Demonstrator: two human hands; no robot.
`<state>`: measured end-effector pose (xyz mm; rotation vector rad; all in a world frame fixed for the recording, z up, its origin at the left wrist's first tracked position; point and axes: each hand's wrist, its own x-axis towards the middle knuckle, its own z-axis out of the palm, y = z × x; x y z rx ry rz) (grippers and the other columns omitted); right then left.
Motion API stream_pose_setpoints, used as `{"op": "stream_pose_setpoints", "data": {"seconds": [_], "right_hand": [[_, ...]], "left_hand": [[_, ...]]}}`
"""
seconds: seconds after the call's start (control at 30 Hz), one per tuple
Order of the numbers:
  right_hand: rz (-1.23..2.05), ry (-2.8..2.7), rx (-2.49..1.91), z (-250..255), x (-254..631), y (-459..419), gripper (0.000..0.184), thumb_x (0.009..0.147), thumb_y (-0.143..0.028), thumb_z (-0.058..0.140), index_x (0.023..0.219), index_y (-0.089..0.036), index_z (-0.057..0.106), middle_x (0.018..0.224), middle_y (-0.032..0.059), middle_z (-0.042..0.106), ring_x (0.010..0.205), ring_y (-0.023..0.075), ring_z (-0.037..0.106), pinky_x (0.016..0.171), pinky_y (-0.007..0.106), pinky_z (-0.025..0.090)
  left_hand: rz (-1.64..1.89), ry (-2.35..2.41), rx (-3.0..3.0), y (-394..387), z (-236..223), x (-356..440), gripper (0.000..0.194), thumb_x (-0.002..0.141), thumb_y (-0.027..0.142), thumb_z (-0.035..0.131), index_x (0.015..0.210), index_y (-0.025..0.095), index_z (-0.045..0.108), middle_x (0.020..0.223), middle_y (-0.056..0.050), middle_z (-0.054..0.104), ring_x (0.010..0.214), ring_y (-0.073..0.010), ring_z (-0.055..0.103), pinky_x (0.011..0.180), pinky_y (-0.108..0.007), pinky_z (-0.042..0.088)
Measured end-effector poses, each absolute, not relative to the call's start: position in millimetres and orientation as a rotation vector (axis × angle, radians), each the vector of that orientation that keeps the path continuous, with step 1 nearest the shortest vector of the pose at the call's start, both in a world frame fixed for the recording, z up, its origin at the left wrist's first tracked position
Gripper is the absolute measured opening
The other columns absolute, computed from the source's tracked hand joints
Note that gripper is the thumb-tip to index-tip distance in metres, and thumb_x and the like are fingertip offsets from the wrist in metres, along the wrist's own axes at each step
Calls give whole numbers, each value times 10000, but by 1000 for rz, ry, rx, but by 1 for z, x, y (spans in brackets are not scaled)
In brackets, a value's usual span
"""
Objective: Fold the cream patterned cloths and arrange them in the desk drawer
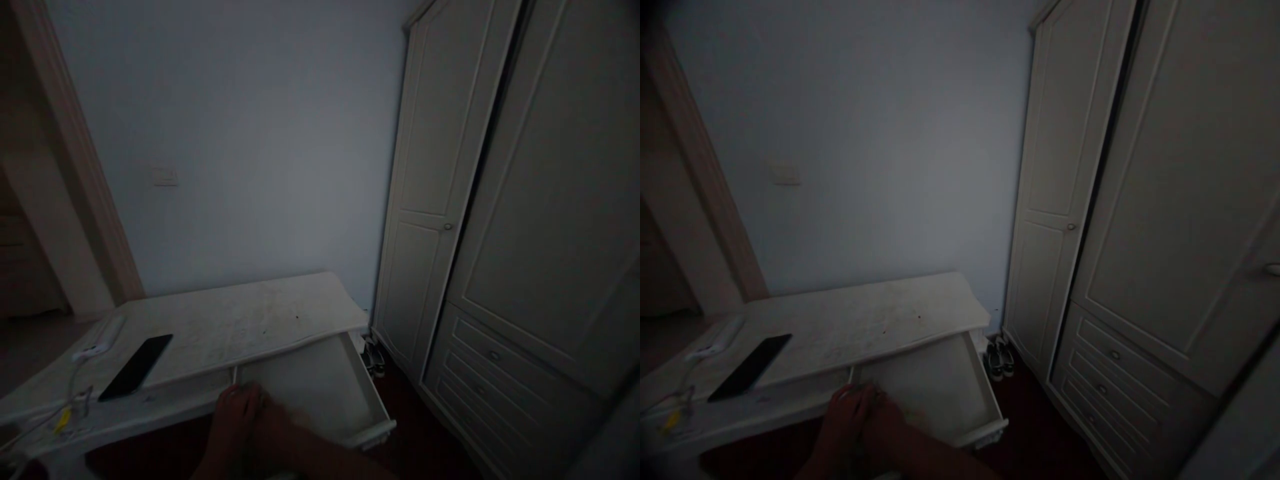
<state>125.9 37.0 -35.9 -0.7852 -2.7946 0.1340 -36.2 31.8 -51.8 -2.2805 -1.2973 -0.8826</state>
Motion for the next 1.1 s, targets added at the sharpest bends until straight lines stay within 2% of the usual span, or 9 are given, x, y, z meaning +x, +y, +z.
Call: {"op": "stream_pose_setpoints", "data": {"seconds": [0.13, 0.23, 0.3, 0.43, 0.63, 0.83, 0.97, 1.03, 1.1], "right_hand": [[183, -2855, -827, -37, 136, 27, 590, 906, -417, 709, 1444, -196, 609, 1477, 165, 653, 1353, 367, 610, 1141, 485, 494], [287, -2953, -853, -35, 151, 33, 525, 908, -431, 701, 1378, -201, 664, 1380, 154, 716, 1242, 358, 686, 1020, 454, 582], [313, -2979, -879, -37, 162, 39, 504, 872, -433, 728, 1330, -224, 697, 1357, 146, 726, 1214, 369, 699, 969, 471, 604], [318, -2931, -1113, -37, 191, 42, 435, 793, -380, 779, 1216, -283, 752, 1287, 144, 740, 1180, 403, 704, 883, 537, 619], [443, -2608, -1776, -6, 241, 36, 686, 651, -379, 898, 1298, -268, 701, 1380, 207, 665, 1274, 457, 640, 947, 607, 575], [324, -2289, -2016, 16, 274, 48, 690, 841, -355, 740, 1489, -238, 534, 1520, 243, 552, 1367, 436, 577, 999, 576, 546], [266, -2214, -2001, 21, 278, 41, 879, 833, -381, 775, 1620, -316, 387, 1665, 242, 388, 1470, 468, 467, 1034, 596, 521], [306, -2286, -1973, 21, 276, 31, 937, 767, -431, 841, 1601, -382, 419, 1663, 221, 398, 1437, 496, 496, 1006, 624, 531], [366, -2400, -1963, 19, 274, 22, 907, 691, -423, 890, 1522, -408, 527, 1623, 196, 457, 1356, 503, 570, 968, 637, 548]], "left_hand": [[-823, -1290, -2293, 33, -53, -37, 421, 1018, 186, 344, 1089, 266, 752, 869, -36, 827, 780, -217, 767, 996, -455, 514], [-862, -1432, -2343, 34, -49, -32, 440, 1060, 243, 327, 916, 279, 741, 725, 9, 786, 682, -186, 737, 990, -424, 518], [-908, -1481, -2349, 34, -46, -30, 455, 1074, 292, 324, 869, 279, 730, 691, 13, 773, 671, -181, 732, 973, -411, 526], [-997, -1395, -2319, 30, -41, -30, 454, 1072, 324, 315, 1013, 275, 762, 818, -36, 810, 741, -195, 746, 970, -414, 540], [-1049, -1540, -2342, 28, -34, -23, 539, 1110, 410, 286, 936, 268, 777, 820, -33, 815, 765, -192, 763, 1021, -415, 522], [-1051, -1538, -2358, 31, -40, -25, 555, 1113, 401, 288, 906, 267, 786, 814, -34, 821, 750, -193, 771, 1014, -418, 518], [-1041, -1397, -2301, 34, -55, -33, 558, 1117, 348, 252, 1028, 278, 798, 932, -54, 840, 827, -200, 788, 1017, -421, 522], [-1023, -1399, -2307, 36, -59, -35, 546, 1118, 341, 266, 1037, 280, 803, 931, -48, 844, 827, -202, 792, 1022, -424, 522], [-1008, -1449, -2334, 37, -58, -35, 543, 1117, 346, 280, 1012, 280, 809, 896, -36, 843, 809, -203, 793, 1028, -426, 521]]}}
